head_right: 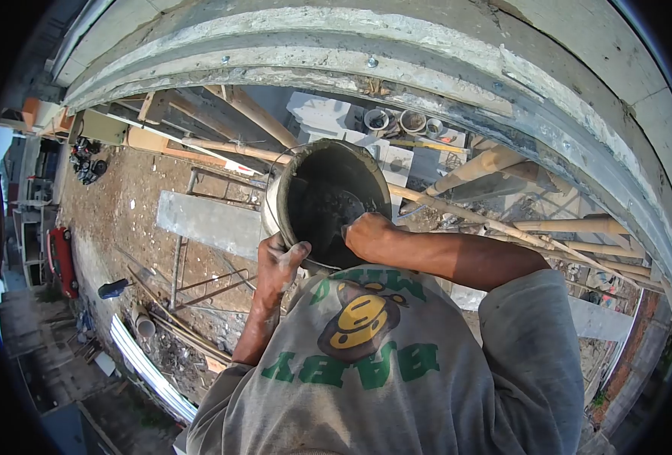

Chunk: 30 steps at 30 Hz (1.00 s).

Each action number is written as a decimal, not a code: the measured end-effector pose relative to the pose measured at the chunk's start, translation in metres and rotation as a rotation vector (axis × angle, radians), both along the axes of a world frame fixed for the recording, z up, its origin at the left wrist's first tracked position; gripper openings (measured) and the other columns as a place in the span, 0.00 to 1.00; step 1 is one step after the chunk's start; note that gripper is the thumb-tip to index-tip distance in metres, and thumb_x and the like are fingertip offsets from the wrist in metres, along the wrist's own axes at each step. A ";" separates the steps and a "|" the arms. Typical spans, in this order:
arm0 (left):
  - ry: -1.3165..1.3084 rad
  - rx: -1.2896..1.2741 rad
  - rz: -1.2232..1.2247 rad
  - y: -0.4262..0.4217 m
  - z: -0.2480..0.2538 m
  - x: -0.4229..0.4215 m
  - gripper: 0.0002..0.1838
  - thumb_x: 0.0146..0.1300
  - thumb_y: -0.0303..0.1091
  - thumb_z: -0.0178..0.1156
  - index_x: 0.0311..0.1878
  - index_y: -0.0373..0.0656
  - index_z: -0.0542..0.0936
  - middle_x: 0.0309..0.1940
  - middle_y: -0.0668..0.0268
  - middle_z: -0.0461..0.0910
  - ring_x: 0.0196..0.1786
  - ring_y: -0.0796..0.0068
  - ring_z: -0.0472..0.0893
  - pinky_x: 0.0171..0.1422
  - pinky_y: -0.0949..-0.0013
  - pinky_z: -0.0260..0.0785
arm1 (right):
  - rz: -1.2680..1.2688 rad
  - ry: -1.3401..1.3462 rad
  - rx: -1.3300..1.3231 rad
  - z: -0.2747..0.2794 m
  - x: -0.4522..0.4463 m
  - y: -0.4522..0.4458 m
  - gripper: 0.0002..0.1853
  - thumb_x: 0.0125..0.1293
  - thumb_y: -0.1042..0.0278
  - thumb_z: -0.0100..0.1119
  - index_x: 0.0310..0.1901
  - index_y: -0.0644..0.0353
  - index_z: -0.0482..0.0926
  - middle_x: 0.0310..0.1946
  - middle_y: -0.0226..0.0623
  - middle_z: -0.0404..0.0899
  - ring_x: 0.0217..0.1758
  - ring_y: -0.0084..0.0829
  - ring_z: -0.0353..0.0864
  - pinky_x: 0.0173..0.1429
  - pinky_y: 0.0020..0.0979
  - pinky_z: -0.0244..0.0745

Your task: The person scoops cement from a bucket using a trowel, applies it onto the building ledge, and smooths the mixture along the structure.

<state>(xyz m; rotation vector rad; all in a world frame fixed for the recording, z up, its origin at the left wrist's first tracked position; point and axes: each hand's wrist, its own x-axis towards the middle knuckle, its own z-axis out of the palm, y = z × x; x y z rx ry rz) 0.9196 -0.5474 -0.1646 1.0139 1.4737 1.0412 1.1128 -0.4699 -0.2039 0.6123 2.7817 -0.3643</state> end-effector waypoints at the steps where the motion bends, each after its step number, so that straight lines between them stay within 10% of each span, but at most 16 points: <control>1: 0.011 -0.001 0.012 -0.001 -0.002 -0.004 0.09 0.56 0.32 0.61 0.24 0.39 0.75 0.19 0.78 0.69 0.23 0.87 0.64 0.26 0.76 0.55 | 0.031 -0.016 0.001 -0.006 0.008 0.004 0.09 0.59 0.67 0.51 0.27 0.58 0.80 0.24 0.40 0.82 0.30 0.38 0.84 0.32 0.39 0.78; 10: 0.158 0.016 -0.071 0.004 -0.008 -0.027 0.10 0.54 0.32 0.62 0.23 0.38 0.74 0.15 0.77 0.66 0.22 0.86 0.62 0.24 0.74 0.55 | -0.290 0.185 0.416 -0.013 -0.031 0.037 0.12 0.57 0.69 0.54 0.42 0.66 0.74 0.30 0.49 0.82 0.27 0.37 0.85 0.27 0.31 0.77; 18: 0.149 0.009 -0.067 0.017 0.002 -0.046 0.10 0.53 0.32 0.62 0.23 0.36 0.74 0.16 0.76 0.67 0.23 0.85 0.63 0.25 0.73 0.57 | -0.208 -0.269 -0.160 -0.018 -0.033 0.019 0.13 0.59 0.66 0.53 0.41 0.63 0.80 0.32 0.44 0.84 0.37 0.37 0.85 0.39 0.37 0.79; 24: 0.215 -0.013 -0.170 0.022 -0.006 -0.067 0.06 0.56 0.29 0.61 0.26 0.37 0.77 0.19 0.78 0.71 0.25 0.88 0.65 0.27 0.76 0.57 | -0.431 0.027 0.250 -0.024 -0.057 0.041 0.17 0.58 0.67 0.53 0.48 0.66 0.75 0.31 0.43 0.83 0.33 0.37 0.85 0.36 0.39 0.78; 30: 0.138 -0.019 -0.129 0.029 0.000 -0.079 0.06 0.55 0.29 0.61 0.26 0.36 0.78 0.18 0.77 0.71 0.24 0.87 0.66 0.27 0.76 0.58 | -0.429 -0.249 -0.135 -0.050 -0.047 0.036 0.18 0.54 0.70 0.56 0.48 0.65 0.75 0.34 0.46 0.84 0.38 0.41 0.85 0.38 0.42 0.79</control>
